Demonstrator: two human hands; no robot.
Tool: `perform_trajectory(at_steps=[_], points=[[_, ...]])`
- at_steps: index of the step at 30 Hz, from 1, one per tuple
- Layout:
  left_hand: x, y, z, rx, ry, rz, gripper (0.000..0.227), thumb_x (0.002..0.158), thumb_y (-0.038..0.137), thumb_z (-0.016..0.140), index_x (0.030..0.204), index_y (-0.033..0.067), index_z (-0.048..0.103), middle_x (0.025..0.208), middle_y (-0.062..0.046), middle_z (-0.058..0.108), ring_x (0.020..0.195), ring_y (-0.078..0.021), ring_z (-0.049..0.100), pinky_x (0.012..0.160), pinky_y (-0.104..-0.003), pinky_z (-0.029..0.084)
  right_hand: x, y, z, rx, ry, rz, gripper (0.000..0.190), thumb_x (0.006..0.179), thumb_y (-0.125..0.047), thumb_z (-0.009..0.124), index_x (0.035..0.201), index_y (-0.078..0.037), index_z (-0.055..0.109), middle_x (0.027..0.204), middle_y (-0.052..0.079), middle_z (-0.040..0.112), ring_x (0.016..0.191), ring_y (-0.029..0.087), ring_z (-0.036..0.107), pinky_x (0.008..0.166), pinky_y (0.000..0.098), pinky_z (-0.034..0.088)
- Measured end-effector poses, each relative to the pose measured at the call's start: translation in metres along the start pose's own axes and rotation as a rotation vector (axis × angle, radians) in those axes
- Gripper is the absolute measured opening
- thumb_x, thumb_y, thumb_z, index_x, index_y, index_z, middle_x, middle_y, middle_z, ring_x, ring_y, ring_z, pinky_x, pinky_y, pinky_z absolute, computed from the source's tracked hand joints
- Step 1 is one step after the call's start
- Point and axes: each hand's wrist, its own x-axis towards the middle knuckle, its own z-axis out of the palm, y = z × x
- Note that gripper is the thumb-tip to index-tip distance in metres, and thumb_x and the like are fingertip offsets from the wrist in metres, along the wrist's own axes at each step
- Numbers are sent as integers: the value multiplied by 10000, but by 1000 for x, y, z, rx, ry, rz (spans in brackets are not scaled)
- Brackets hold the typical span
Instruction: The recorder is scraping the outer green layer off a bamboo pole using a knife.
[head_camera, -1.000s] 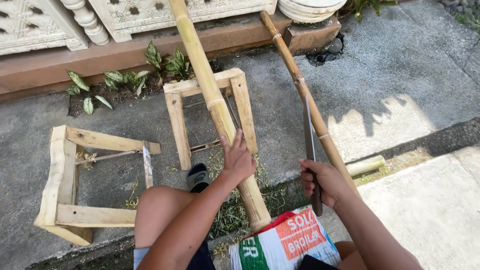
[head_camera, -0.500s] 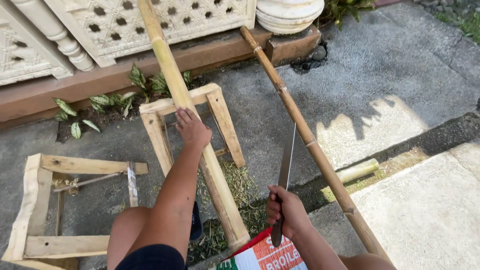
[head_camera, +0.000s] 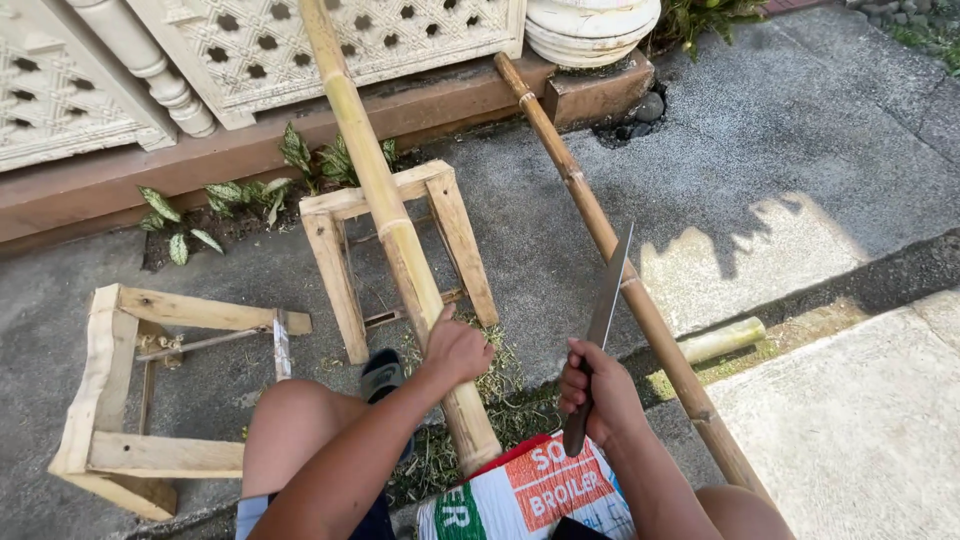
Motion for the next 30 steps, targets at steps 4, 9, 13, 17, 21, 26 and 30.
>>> perform_trajectory(at_steps=[4,9,13,17,21,26,30], points=[[-42,15,23,-192,75,66,509,1040,388,409,683,154,684,803,-110,710,886,-226,698,1360,-469,105,-14,-7,-8,29,-59,-48,286,958,-281,606,760,-159,439,543,-54,317,445,98,324,451,293,298],[-10,-22,6,-374,295,-383,992,922,407,640,1586,36,3,1663,-203,-153,1555,-363,-71,1225,-536,32,-20,-16,-13,50,-12,-132,296,963,-288,606,759,-157,436,539,-49,328,438,103,322,447,301,301],[39,-52,18,-496,348,-492,1047,955,410,628,1593,56,-123,1673,-219,-165,1565,-387,-23,1259,-487,110,-18,-23,-6,23,-10,-166,284,966,-276,605,766,-151,447,546,-49,336,445,102,335,455,302,309],[43,-51,78,-716,546,-470,1014,1016,457,582,1609,7,-107,1691,-250,-112,1547,-431,80,1216,-458,281,-14,-26,1,-50,7,-177,301,952,-300,627,767,-143,450,546,-47,340,445,101,348,447,305,315],[-64,17,32,-1279,353,-526,1132,890,441,620,1584,26,-172,1500,-262,466,895,-366,756,698,-439,659,-2,-18,9,-247,54,-188,433,924,-476,629,694,-148,463,522,-24,359,425,128,365,422,319,315],[-95,51,156,-1531,261,-210,779,885,445,719,1364,-24,321,1216,-287,649,1024,-312,747,858,-394,641,36,39,-3,-1093,124,-346,677,897,-754,497,662,-126,590,528,34,489,476,166,471,479,369,376],[-106,24,120,-1033,-177,14,618,1003,606,561,1347,93,546,1212,-181,624,1066,-274,692,901,-430,552,40,75,3,-1773,16,-376,796,813,-859,424,726,-127,725,537,65,629,522,209,655,575,413,538]])
